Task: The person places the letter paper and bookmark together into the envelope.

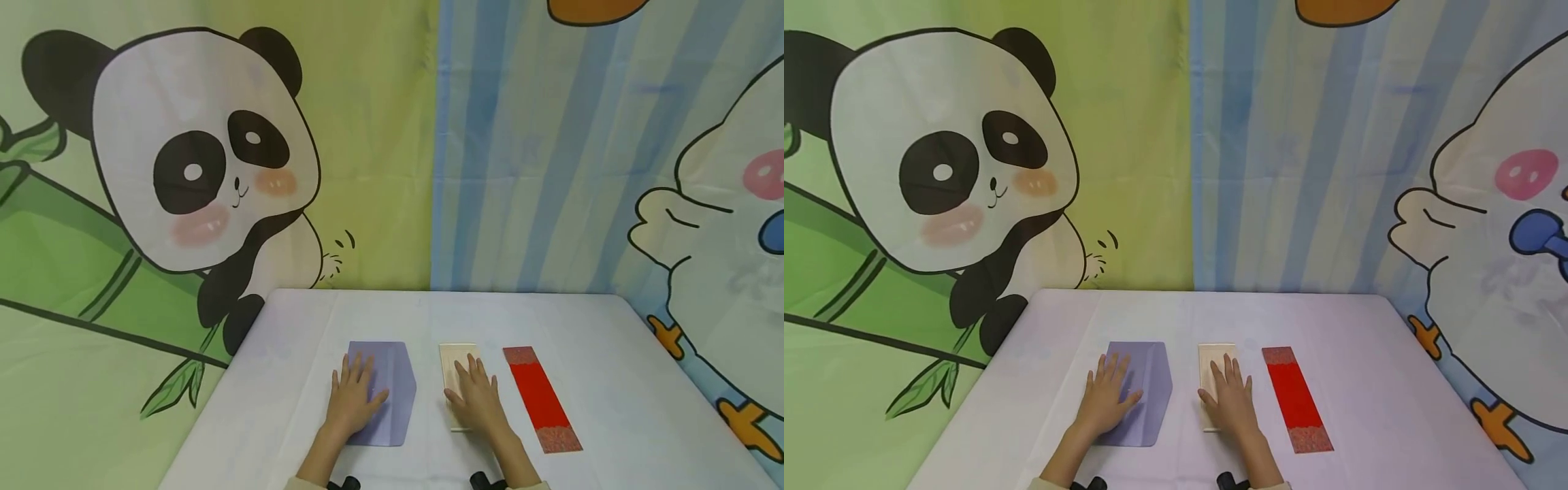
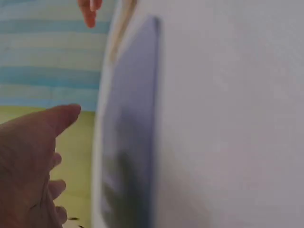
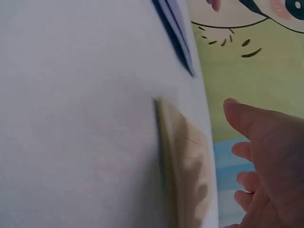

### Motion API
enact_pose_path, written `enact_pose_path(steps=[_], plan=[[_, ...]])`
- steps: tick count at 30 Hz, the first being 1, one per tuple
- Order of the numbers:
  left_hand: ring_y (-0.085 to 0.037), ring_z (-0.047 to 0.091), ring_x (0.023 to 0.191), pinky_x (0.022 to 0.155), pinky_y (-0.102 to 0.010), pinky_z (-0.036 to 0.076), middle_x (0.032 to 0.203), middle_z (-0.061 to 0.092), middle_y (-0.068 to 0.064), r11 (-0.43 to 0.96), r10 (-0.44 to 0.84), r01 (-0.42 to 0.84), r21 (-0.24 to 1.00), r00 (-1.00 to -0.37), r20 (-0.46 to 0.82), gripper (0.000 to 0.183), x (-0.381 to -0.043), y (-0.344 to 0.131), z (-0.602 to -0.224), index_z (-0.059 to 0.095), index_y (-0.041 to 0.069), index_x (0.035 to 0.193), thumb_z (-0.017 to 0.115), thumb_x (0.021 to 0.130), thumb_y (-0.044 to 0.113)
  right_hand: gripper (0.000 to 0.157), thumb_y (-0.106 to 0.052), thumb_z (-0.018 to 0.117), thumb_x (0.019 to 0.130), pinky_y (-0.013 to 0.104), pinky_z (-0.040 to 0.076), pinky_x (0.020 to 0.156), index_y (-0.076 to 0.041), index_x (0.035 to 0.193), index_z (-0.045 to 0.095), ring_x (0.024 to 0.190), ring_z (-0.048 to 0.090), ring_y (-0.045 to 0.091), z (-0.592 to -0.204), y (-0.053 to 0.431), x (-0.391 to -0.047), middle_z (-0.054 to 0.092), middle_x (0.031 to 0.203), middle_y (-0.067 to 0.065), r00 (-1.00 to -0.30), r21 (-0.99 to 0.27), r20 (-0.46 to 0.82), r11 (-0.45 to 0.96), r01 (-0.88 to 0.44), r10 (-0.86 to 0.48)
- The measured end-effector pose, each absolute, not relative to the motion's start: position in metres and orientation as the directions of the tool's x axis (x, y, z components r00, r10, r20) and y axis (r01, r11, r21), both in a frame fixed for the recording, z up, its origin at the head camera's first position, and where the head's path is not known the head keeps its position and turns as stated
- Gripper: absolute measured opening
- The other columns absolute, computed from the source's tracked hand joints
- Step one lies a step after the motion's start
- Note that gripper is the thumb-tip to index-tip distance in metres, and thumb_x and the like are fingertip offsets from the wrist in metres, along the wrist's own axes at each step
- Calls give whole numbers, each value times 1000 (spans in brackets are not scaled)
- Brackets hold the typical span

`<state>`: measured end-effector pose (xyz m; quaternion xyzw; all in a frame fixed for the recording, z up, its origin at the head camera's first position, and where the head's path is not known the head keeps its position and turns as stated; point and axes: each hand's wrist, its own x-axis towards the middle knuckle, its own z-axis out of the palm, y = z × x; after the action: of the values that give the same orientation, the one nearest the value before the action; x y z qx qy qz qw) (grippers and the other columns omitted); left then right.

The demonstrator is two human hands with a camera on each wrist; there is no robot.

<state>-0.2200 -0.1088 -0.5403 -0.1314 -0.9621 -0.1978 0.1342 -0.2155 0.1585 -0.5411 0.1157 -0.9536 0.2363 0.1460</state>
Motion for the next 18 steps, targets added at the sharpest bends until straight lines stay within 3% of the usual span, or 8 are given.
enact_pose_path(steps=[4, 9, 14, 18], plan=[[-48, 13, 133, 100, -63, 14, 146, 26, -22, 904, 231, 295, 310, -946, 227, 71, -224, -112, -567, 36, 9, 142, 53, 86, 50, 53, -28, 63, 86, 70, 15, 93, -7, 132, 50, 131, 23, 46, -564, 149, -213, 31, 142, 26, -939, -434, 302, 853, -290, -165], [-47, 16, 133, 99, -64, 13, 145, 29, -21, 915, 237, 294, 277, -946, 222, 68, -226, -99, -574, 41, 9, 140, 50, 87, 51, 49, -29, 60, 88, 68, 12, 96, -13, 133, 51, 131, 21, 47, -574, 156, -211, 31, 142, 26, -943, -390, 285, 878, -276, -170], [-45, 15, 133, 100, -63, 13, 146, 27, -20, 908, 262, 315, 275, -941, 213, 67, -230, -86, -566, 39, 11, 141, 46, 88, 52, 50, -29, 62, 86, 67, 12, 97, -12, 133, 52, 132, 21, 45, -569, 163, -214, 33, 141, 27, -947, -369, 287, 895, -251, -147], [-44, 16, 134, 100, -63, 13, 147, 27, -19, 913, 241, 304, 273, -940, 242, 68, -233, -90, -561, 40, 13, 141, 48, 87, 54, 53, -29, 62, 86, 64, 17, 98, -5, 132, 50, 131, 24, 44, -564, 147, -218, 35, 139, 28, -928, -387, 329, 871, -302, -175]])
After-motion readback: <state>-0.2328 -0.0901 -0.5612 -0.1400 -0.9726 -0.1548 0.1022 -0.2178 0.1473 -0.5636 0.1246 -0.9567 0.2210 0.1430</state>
